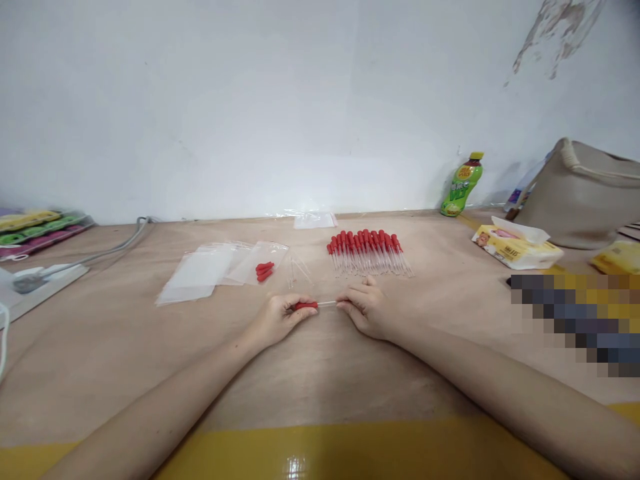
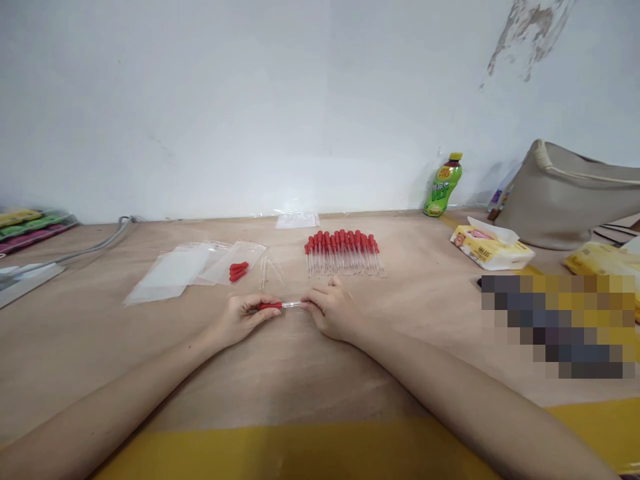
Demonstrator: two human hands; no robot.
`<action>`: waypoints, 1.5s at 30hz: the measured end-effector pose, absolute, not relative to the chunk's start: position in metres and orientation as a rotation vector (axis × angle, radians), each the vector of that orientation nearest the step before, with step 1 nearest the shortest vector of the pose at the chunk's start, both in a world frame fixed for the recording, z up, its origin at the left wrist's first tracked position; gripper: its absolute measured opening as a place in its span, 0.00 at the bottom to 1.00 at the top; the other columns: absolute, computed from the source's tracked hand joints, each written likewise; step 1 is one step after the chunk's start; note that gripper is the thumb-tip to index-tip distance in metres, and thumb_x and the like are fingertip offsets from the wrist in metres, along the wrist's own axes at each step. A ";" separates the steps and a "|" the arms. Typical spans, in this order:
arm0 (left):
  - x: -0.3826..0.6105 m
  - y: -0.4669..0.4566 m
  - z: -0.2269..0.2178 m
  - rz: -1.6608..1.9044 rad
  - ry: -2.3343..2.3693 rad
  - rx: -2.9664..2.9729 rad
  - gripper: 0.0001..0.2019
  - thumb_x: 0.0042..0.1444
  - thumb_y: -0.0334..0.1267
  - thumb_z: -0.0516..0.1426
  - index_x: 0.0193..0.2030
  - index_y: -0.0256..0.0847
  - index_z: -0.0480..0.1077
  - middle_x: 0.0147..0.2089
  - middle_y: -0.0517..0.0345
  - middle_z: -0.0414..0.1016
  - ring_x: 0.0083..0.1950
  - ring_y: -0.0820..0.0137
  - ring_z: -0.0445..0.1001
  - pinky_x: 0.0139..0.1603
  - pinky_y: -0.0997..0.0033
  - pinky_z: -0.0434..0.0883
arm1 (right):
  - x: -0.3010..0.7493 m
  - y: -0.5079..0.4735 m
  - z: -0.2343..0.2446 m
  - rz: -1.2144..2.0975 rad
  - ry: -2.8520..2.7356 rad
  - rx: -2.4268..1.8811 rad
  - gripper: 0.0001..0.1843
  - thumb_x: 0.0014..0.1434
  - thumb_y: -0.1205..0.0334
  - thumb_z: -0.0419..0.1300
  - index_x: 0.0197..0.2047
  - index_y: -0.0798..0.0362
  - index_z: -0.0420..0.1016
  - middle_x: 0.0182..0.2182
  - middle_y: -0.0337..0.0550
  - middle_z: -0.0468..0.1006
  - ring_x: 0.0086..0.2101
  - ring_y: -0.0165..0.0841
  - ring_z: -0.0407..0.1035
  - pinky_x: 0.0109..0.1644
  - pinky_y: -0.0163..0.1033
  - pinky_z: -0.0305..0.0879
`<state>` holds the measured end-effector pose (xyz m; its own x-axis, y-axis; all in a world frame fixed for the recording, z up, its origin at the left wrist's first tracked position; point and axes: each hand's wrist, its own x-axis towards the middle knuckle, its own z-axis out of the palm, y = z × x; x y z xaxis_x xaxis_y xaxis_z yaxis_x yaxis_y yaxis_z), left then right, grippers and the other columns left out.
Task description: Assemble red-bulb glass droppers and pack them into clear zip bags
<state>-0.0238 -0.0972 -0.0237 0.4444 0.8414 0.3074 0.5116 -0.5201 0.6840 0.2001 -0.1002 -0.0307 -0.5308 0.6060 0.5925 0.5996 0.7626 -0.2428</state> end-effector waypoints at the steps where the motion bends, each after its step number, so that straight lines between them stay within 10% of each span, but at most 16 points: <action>1: -0.023 -0.098 -0.024 0.869 1.141 2.201 0.10 0.52 0.41 0.57 0.37 0.39 0.74 0.34 0.57 0.77 0.32 0.71 0.74 0.34 0.74 0.71 | 0.199 -0.102 -0.030 -0.011 -2.270 -0.895 0.11 0.60 0.64 0.48 0.33 0.54 0.70 0.26 0.41 0.74 0.26 0.28 0.63 0.36 0.40 0.49; 32: -0.022 -0.096 -0.022 1.051 1.030 2.524 0.10 0.55 0.40 0.54 0.40 0.40 0.71 0.35 0.55 0.75 0.35 0.70 0.73 0.37 0.72 0.69 | 0.184 -0.112 -0.005 0.299 -2.334 -1.151 0.15 0.58 0.63 0.50 0.21 0.53 0.68 0.18 0.37 0.71 0.21 0.27 0.58 0.34 0.37 0.53; 39: -0.031 -0.083 -0.026 1.052 1.285 2.544 0.15 0.53 0.40 0.55 0.47 0.39 0.64 0.35 0.56 0.66 0.27 0.74 0.64 0.31 0.72 0.67 | 0.209 -0.080 0.013 0.936 -1.930 -1.303 0.12 0.55 0.59 0.52 0.25 0.56 0.70 0.24 0.44 0.77 0.19 0.27 0.65 0.23 0.33 0.57; 45: -0.029 -0.082 -0.024 0.852 1.270 2.549 0.07 0.55 0.39 0.52 0.34 0.38 0.68 0.25 0.61 0.65 0.25 0.75 0.63 0.28 0.75 0.62 | 0.184 -0.032 0.020 0.324 -1.780 -1.714 0.15 0.53 0.56 0.52 0.20 0.54 0.70 0.23 0.45 0.76 0.29 0.36 0.69 0.38 0.41 0.58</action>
<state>-0.0290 -0.0820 -0.0244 0.4741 0.7757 0.4165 0.6795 -0.6232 0.3871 0.1839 -0.0324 0.0197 0.0535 0.9611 0.2711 0.8037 0.1197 -0.5829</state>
